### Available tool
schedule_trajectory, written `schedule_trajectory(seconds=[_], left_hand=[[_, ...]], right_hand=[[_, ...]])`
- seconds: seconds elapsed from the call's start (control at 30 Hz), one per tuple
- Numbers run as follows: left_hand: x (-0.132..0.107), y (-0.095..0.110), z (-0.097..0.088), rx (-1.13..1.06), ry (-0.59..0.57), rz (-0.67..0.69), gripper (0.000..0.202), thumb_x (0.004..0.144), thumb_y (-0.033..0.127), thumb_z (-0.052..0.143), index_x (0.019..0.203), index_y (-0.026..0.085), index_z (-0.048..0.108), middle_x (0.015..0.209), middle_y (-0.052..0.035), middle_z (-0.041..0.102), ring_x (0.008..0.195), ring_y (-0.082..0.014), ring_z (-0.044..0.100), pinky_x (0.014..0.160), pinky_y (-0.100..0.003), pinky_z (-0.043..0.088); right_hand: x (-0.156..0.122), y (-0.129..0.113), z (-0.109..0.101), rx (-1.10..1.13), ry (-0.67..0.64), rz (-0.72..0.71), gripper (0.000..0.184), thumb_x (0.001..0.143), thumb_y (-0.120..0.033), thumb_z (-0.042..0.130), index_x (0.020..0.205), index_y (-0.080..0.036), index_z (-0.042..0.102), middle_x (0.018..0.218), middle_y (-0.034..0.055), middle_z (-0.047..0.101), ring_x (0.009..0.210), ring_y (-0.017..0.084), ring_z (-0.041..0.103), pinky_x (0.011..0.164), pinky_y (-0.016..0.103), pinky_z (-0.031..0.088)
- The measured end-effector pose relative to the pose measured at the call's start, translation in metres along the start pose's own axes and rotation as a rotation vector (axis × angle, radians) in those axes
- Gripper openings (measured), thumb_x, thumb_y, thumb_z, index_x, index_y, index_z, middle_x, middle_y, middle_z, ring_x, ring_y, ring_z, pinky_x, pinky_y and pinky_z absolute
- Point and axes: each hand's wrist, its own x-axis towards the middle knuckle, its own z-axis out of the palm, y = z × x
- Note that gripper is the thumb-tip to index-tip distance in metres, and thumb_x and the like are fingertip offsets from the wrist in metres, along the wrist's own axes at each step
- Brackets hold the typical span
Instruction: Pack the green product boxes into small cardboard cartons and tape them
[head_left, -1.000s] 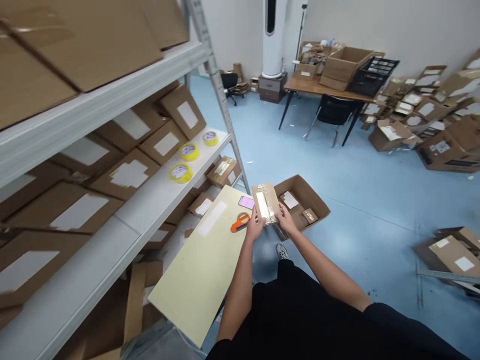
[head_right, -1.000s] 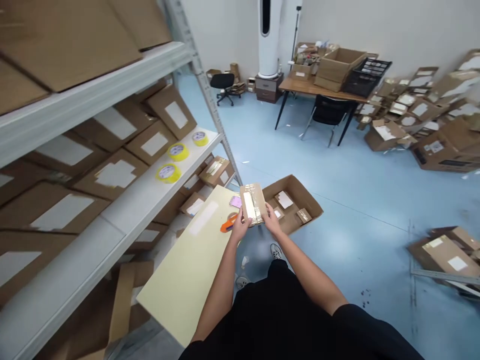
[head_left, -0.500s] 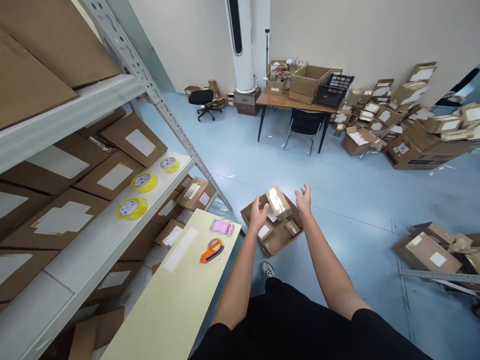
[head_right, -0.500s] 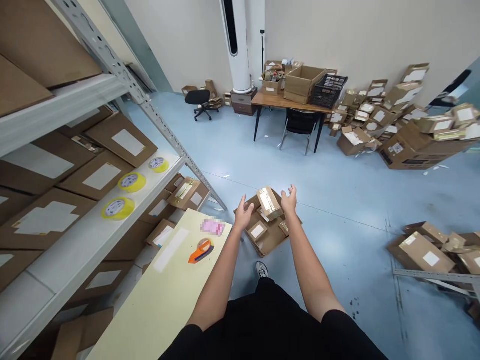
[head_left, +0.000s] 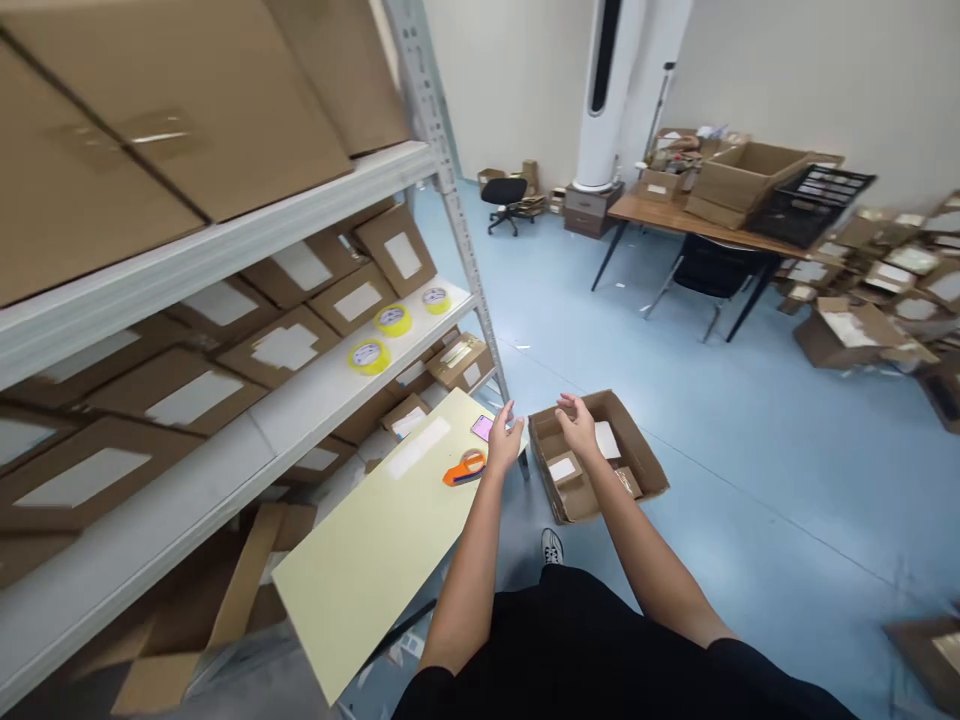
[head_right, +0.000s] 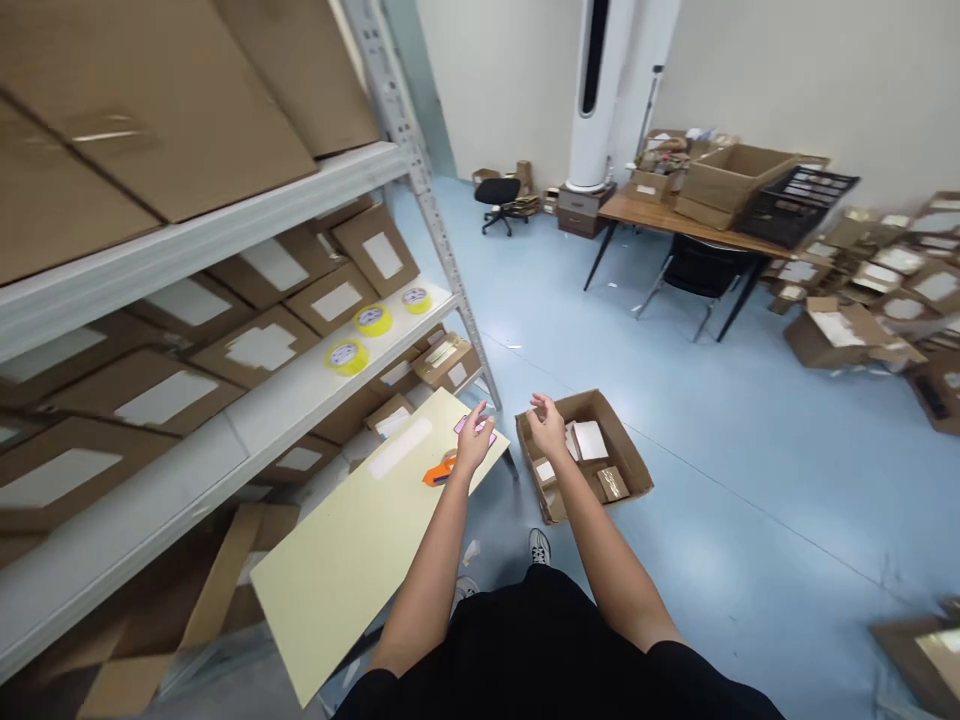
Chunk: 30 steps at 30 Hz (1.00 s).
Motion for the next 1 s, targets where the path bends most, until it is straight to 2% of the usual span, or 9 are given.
schedule_trajectory(seconds=[0.13,0.27,0.43,0.53,0.63,0.7,0.8,0.9,1.0], left_hand=[[-0.023,-0.003,-0.052,0.013,0.124,0.020,0.057,0.098,0.042,0.066,0.153,0.027,0.056,0.155,-0.0113,0.057,0.140,-0.0268,0.056,0.112,-0.040,0.051],[-0.053,-0.007,-0.113,0.044,0.262,0.038,0.061,0.098,0.039,0.065,0.156,0.028,0.052,0.161,-0.0108,0.052,0.145,-0.0283,0.051,0.115,-0.043,0.048],[-0.102,-0.011,-0.195,0.006,0.383,0.020,0.050,0.098,0.041,0.065,0.146,0.029,0.062,0.155,-0.0101,0.058,0.139,-0.0291,0.057,0.111,-0.044,0.051],[-0.134,-0.022,-0.237,0.004,0.445,0.036,0.047,0.099,0.041,0.065,0.144,0.030,0.063,0.154,-0.0088,0.059,0.142,-0.0277,0.055,0.115,-0.043,0.048],[-0.164,-0.043,-0.269,0.039,0.503,0.070,0.049,0.098,0.039,0.066,0.146,0.029,0.062,0.157,-0.0079,0.056,0.148,-0.0269,0.048,0.125,-0.044,0.038],[-0.180,-0.059,-0.283,0.047,0.533,0.056,0.050,0.097,0.037,0.066,0.146,0.028,0.061,0.159,-0.0080,0.054,0.151,-0.0268,0.045,0.127,-0.045,0.034],[-0.194,-0.082,-0.292,0.018,0.557,-0.018,0.052,0.098,0.037,0.063,0.148,0.028,0.059,0.161,-0.0087,0.052,0.151,-0.0271,0.045,0.126,-0.047,0.036],[-0.199,-0.098,-0.290,0.026,0.568,-0.073,0.051,0.098,0.036,0.063,0.148,0.027,0.059,0.160,-0.0093,0.053,0.151,-0.0271,0.045,0.126,-0.049,0.037],[-0.199,-0.109,-0.275,0.028,0.572,-0.133,0.051,0.097,0.036,0.065,0.146,0.027,0.060,0.160,-0.0100,0.053,0.152,-0.0274,0.045,0.125,-0.050,0.037]], right_hand=[[-0.017,-0.019,0.060,-0.027,-0.198,-0.088,0.048,0.089,-0.038,0.063,0.134,-0.024,0.066,0.134,0.0120,0.072,0.119,0.029,0.068,0.103,0.047,0.054],[-0.046,-0.037,0.119,-0.043,-0.337,-0.206,0.045,0.089,-0.037,0.063,0.132,-0.026,0.069,0.138,0.0092,0.070,0.130,0.030,0.062,0.116,0.052,0.045],[-0.096,-0.061,0.185,0.005,-0.514,-0.312,0.045,0.089,-0.036,0.064,0.133,-0.028,0.070,0.141,0.0071,0.068,0.132,0.028,0.061,0.114,0.048,0.047],[-0.124,-0.069,0.218,-0.016,-0.602,-0.361,0.047,0.089,-0.035,0.064,0.136,-0.030,0.068,0.144,0.0063,0.067,0.134,0.028,0.059,0.116,0.049,0.046],[-0.148,-0.064,0.247,-0.051,-0.650,-0.388,0.052,0.090,-0.035,0.063,0.142,-0.030,0.064,0.150,0.0065,0.062,0.138,0.028,0.057,0.118,0.050,0.044],[-0.162,-0.055,0.261,-0.070,-0.670,-0.375,0.054,0.089,-0.035,0.063,0.143,-0.030,0.063,0.152,0.0068,0.060,0.140,0.029,0.056,0.118,0.049,0.045],[-0.171,-0.036,0.270,-0.108,-0.694,-0.323,0.055,0.088,-0.036,0.062,0.142,-0.029,0.063,0.151,0.0070,0.061,0.138,0.029,0.057,0.116,0.049,0.048],[-0.163,-0.012,0.266,-0.182,-0.702,-0.290,0.056,0.087,-0.036,0.061,0.142,-0.026,0.063,0.149,0.0090,0.062,0.136,0.029,0.058,0.113,0.049,0.050],[-0.143,0.014,0.253,-0.302,-0.687,-0.243,0.058,0.084,-0.032,0.060,0.142,-0.023,0.062,0.146,0.0106,0.064,0.136,0.030,0.059,0.115,0.049,0.049]])
